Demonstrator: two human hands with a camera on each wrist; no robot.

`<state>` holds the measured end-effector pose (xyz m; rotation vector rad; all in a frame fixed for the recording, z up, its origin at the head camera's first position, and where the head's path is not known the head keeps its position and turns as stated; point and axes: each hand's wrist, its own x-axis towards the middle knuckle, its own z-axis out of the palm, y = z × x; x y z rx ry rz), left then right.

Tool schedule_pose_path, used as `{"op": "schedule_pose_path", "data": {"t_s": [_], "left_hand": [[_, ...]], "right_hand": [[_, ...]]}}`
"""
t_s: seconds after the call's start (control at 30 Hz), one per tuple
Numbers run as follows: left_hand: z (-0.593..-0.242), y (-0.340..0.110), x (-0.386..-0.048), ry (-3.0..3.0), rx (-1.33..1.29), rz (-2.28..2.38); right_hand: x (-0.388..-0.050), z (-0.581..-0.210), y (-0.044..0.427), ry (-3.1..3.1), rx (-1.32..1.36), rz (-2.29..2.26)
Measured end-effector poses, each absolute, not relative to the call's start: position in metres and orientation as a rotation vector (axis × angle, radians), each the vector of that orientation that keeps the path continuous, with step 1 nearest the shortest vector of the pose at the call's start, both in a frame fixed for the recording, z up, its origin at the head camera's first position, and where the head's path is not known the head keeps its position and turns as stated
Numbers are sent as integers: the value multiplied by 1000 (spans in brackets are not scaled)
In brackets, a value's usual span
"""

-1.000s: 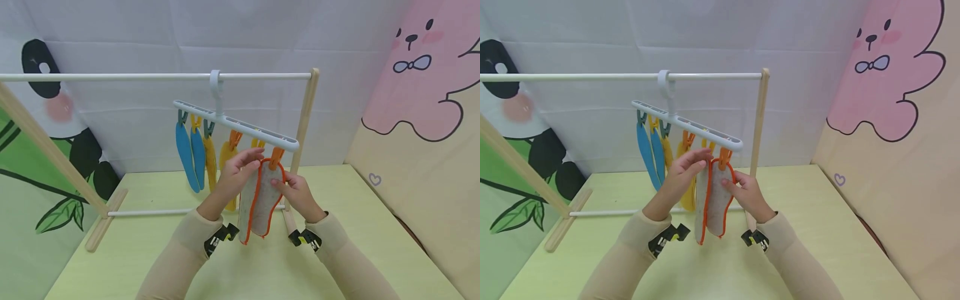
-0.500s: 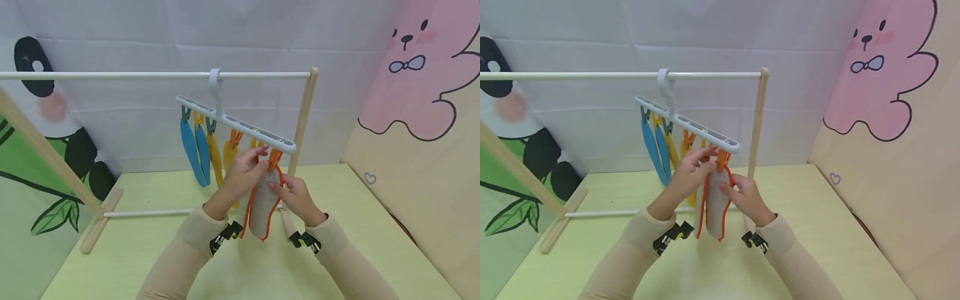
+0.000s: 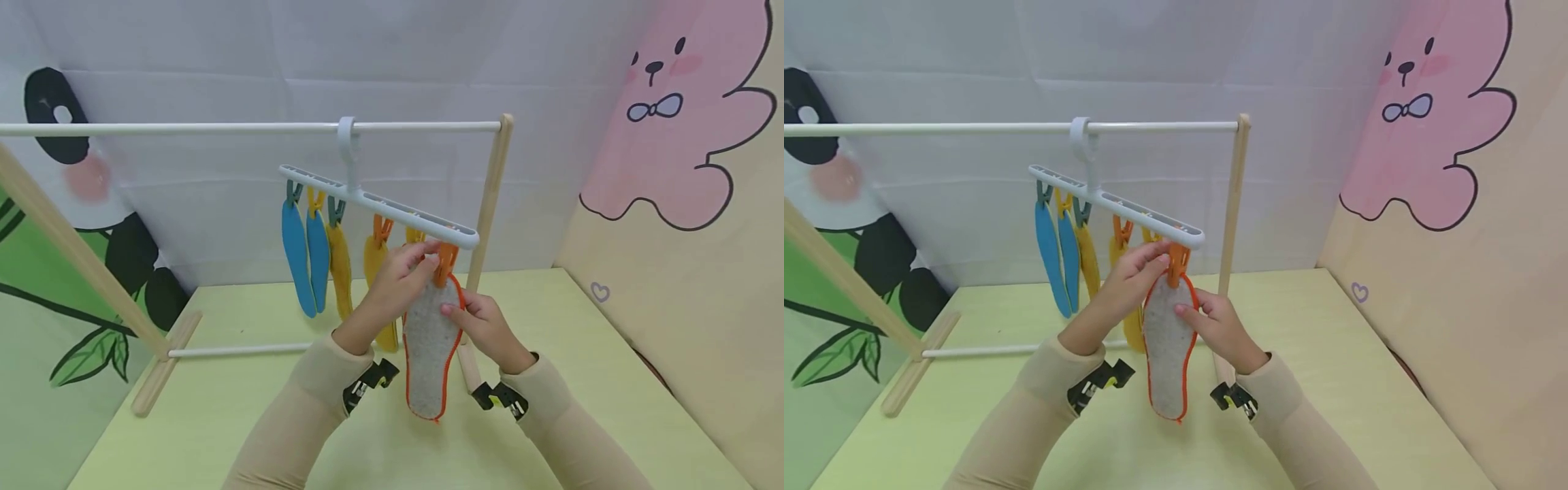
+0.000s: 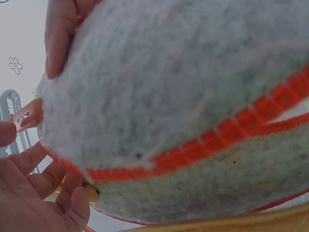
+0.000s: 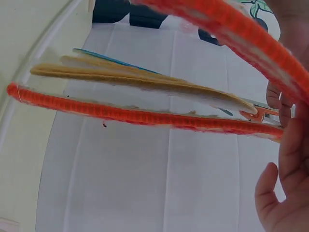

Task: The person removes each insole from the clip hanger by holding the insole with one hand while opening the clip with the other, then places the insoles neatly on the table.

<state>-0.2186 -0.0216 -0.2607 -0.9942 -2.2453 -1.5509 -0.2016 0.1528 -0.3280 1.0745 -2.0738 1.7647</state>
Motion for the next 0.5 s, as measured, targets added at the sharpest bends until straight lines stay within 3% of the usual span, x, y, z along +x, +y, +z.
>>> {"op": "schedule_pose_path", "data": {"t_s": [0.5], "left_hand": [[-257, -18, -214, -2316, -935, -1834]], "right_hand": [[-201, -327, 146, -2120, 1086, 1709]]}}
